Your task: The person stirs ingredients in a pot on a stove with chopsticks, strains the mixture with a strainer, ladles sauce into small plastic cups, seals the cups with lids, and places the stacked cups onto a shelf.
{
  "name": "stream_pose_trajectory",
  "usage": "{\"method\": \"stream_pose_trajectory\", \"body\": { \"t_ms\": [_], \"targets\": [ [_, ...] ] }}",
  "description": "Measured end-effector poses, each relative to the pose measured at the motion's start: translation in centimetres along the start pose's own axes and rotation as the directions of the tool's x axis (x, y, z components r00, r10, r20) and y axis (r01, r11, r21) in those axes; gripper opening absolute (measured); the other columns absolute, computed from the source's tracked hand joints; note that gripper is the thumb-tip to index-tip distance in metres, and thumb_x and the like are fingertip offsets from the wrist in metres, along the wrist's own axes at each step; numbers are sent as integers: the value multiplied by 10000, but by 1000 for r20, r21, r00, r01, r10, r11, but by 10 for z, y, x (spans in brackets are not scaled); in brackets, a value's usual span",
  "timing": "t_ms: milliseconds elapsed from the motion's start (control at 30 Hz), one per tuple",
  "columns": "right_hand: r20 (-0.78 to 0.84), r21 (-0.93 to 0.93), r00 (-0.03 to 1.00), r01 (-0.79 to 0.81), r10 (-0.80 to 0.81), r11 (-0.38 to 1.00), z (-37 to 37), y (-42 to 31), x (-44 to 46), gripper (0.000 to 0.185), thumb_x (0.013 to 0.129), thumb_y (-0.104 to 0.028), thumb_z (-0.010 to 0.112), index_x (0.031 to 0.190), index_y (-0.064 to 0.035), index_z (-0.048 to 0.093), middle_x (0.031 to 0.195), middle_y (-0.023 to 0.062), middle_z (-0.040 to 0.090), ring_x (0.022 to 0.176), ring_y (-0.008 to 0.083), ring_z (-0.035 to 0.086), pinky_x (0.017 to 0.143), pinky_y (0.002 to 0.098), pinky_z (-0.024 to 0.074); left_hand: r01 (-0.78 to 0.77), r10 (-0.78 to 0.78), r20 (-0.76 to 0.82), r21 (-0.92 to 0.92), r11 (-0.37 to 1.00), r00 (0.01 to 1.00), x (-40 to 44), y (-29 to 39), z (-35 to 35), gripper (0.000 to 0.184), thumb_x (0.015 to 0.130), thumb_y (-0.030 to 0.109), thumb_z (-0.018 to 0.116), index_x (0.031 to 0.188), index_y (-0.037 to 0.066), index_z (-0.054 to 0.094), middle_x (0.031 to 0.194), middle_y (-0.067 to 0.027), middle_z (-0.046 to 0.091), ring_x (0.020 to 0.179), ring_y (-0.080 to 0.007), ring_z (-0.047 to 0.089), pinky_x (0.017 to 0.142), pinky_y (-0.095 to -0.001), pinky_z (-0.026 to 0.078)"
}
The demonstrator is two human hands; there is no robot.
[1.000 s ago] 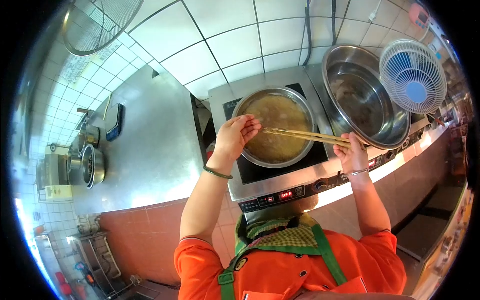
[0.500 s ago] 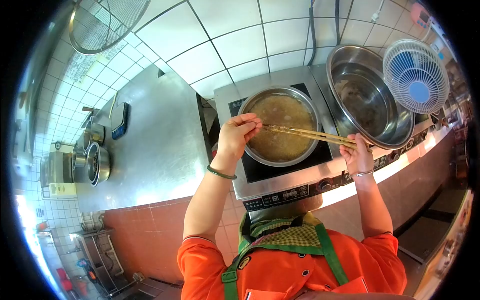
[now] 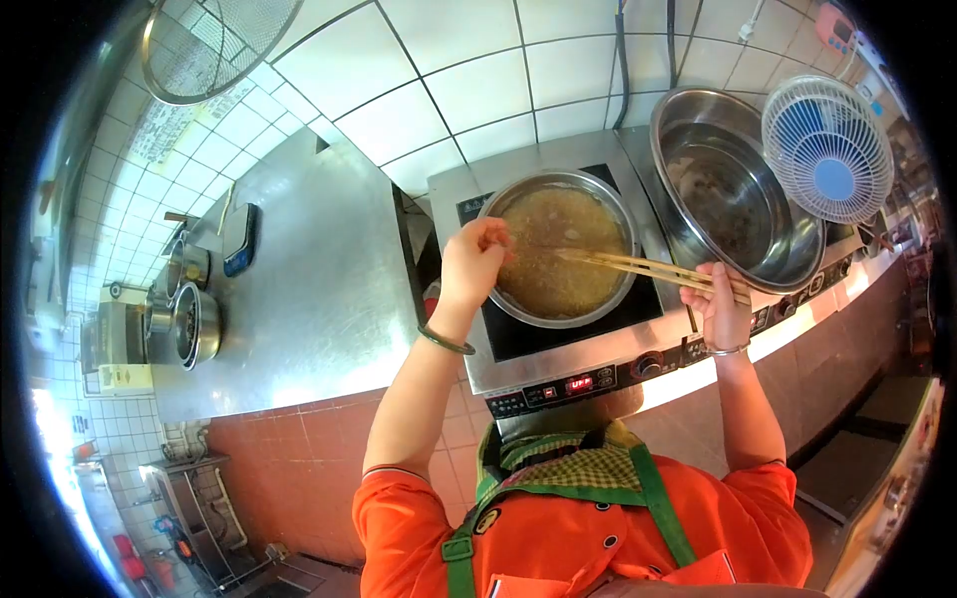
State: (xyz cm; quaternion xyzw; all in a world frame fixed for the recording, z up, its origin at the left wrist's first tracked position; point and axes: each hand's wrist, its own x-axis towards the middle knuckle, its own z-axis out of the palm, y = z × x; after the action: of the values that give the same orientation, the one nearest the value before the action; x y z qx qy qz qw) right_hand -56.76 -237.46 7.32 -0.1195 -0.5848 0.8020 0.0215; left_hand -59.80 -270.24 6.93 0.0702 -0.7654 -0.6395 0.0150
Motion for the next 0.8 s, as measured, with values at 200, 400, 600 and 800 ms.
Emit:
{"method": "stream_pose_trajectory", "body": {
  "t_ms": [200, 400, 600, 800],
  "targets": [
    [106, -232, 990, 111, -88, 966, 14, 20, 5, 208, 884, -182, 556, 915, 19, 600, 832, 82, 623, 623, 112, 596, 562, 210, 521, -303, 200, 230, 660, 687, 953, 0, 0, 14, 298, 795, 37, 479, 1080, 63, 558, 918, -173, 605, 828, -352, 579, 721, -412, 473],
    [51, 135, 948, -318, 314, 939, 28, 81, 23, 330, 859, -264, 588, 1180, -191, 556, 1192, -52, 495, 1028, 100, 463, 799, 249, 385, -574, 490, 316, 579, 578, 812, 15, -42, 2, 302, 801, 35, 505, 1094, 81, 563, 916, -139, 631, 844, -334, 590, 705, -405, 474],
    [-6, 201, 965, -255, 262, 946, 41, 101, 37, 317, 887, -201, 542, 1195, -128, 543, 1225, 9, 492, 993, 136, 504, 811, 301, 437, -479, 538, 148, 685, 549, 830, 30, -53, -16, 329, 813, 95, 534, 1138, 46, 542, 914, -163, 630, 841, -344, 588, 715, -397, 469],
    [-206, 210, 963, -129, 173, 969, 45, 105, 47, 245, 854, -135, 586, 1079, -39, 598, 1027, 54, 587, 823, 134, 566, 696, 274, 473, 279, -252, 232, -94, 956, 940, 61, -66, -38, 238, 852, 126, 501, 1005, -18, 613, 706, -21, 580, 596, -111, 532, 543, -254, 418]
  ]
}}
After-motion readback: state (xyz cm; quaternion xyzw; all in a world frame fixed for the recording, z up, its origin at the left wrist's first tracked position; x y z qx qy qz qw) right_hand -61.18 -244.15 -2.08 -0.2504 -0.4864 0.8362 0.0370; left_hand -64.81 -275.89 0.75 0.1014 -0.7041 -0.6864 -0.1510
